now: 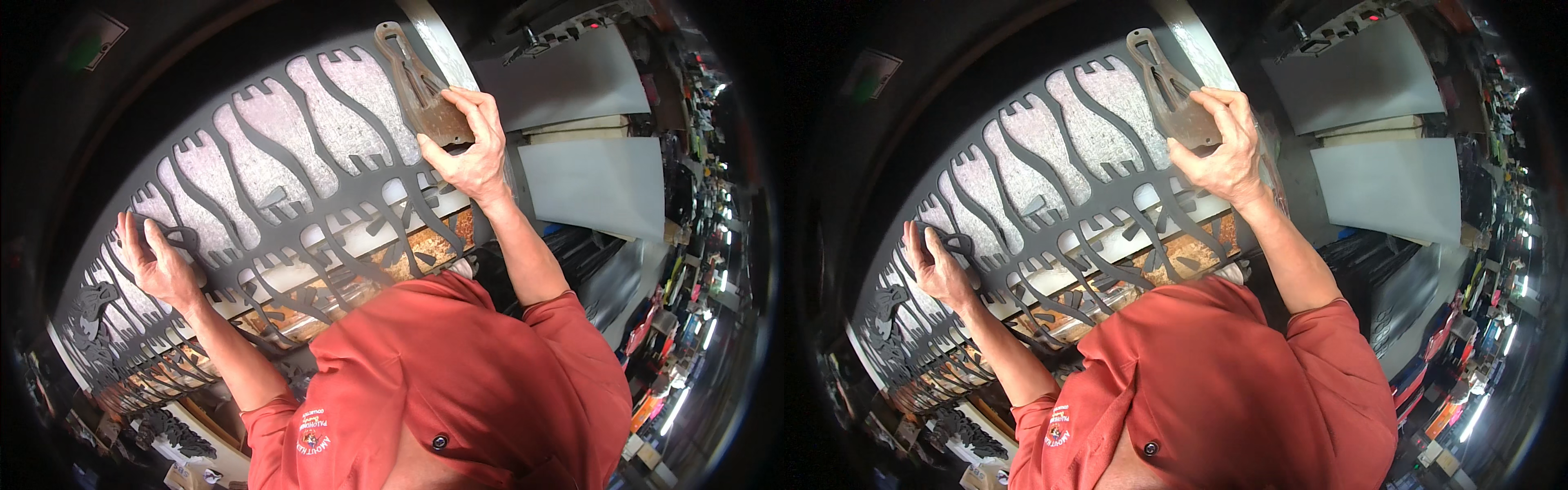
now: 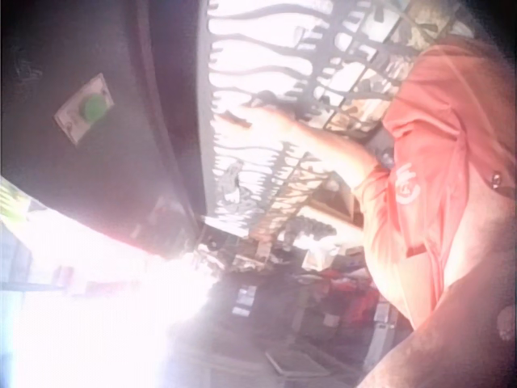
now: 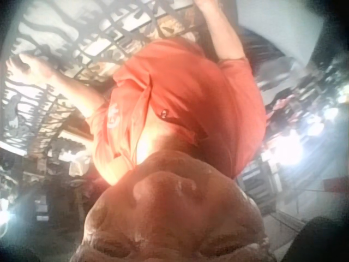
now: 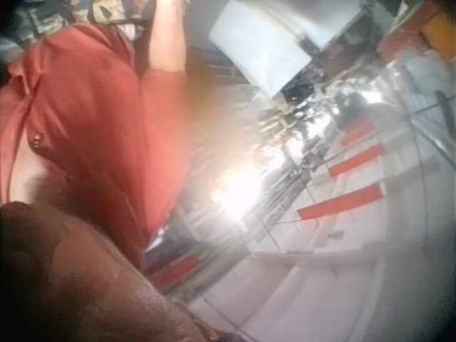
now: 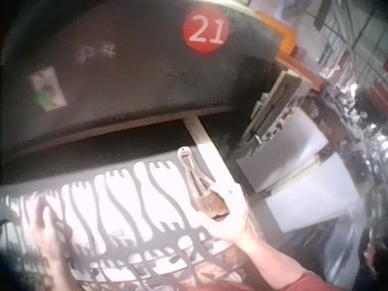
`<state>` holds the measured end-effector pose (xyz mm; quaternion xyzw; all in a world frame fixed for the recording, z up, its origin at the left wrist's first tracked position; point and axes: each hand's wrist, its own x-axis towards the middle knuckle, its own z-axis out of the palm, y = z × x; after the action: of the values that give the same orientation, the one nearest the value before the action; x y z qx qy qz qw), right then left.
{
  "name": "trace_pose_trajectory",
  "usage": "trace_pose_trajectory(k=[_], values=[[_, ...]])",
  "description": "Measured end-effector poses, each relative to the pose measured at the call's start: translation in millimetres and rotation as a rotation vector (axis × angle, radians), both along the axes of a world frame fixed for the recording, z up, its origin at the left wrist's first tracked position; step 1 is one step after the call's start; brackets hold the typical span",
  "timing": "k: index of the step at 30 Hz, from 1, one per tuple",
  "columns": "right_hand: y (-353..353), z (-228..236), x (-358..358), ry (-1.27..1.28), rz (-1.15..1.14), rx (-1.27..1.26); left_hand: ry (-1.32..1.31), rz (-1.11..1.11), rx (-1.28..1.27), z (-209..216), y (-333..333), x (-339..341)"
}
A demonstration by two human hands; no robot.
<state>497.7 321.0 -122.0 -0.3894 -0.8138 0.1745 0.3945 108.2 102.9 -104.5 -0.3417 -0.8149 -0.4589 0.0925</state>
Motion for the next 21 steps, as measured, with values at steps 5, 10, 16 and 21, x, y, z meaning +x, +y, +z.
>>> trace_pose_trajectory(k=[5, 10, 16, 21], values=[[2, 0, 0, 0.013, 0.015, 0.007, -0.005, -0.083, 0.058, 5, -20, 31], [-10, -2, 0, -0.025, -0.012, 0.059, -0.249, -0.327, -0.008, 15, -72, 124], [-17, -18, -4, -0.010, -0.097, 0.093, 0.054, -0.557, -0.114, -19, -91, 197], [-17, -12, -3, 0.094, -0.105, 0.106, 0.161, -0.479, -0.090, -32, -88, 198]])
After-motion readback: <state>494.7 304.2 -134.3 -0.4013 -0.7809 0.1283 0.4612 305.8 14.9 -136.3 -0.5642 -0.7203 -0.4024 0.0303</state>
